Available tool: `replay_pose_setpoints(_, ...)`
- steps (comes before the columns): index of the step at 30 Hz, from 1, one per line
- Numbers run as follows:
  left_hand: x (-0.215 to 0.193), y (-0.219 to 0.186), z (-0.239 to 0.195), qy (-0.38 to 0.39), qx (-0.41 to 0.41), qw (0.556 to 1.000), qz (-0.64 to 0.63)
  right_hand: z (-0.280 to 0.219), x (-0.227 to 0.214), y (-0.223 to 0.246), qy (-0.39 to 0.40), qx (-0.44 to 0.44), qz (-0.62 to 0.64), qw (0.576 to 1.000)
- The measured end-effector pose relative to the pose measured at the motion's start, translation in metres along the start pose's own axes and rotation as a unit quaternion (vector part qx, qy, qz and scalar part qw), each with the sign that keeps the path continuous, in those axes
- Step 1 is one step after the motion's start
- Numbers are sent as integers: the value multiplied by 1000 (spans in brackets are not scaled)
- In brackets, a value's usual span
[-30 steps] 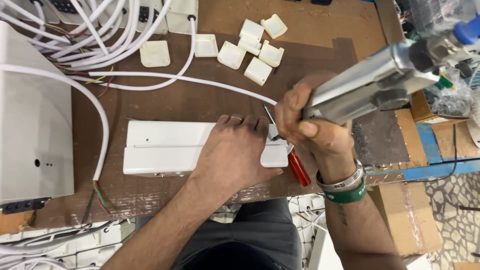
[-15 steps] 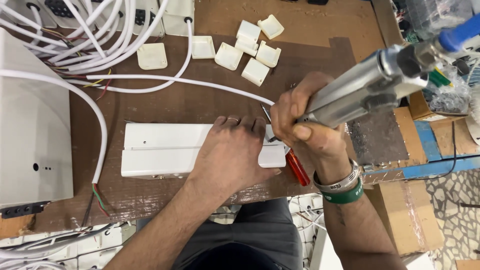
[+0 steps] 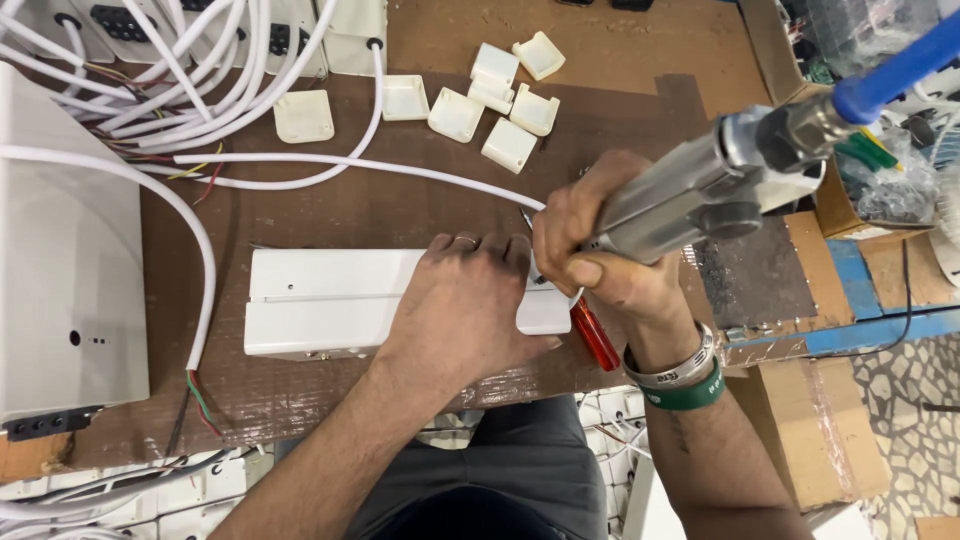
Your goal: The person assembles a white electrical junction box at a workbench. They position the box halves, tap them with a mallet, pick screws from a container, and drive the screws with a pneumatic screwdriver, rotating the box to fasten different sides.
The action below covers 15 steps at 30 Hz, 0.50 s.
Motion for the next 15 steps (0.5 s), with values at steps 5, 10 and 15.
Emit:
replay_pose_setpoints(5, 0, 1, 0, 3, -6, 1000, -17, 0, -6, -5, 26, -20, -37, 999)
replay_pose_setpoints(10, -2, 0, 0, 4, -3, 1000, -19, -2, -2, -2, -13, -6, -27, 1000)
replay_pose_setpoints(15, 0, 0, -4, 4, -9, 1000, -23, -8, -12, -12, -8, -16, -19, 1000)
Point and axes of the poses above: each hand's wrist, its own z-axis towards the middle knuckle, its own x-axis out of the palm, y = z × x, the point moved 4 cm from there along z, towards the middle knuckle, and after that the axes turned 11 degrees about y, right-handed, at the moved point
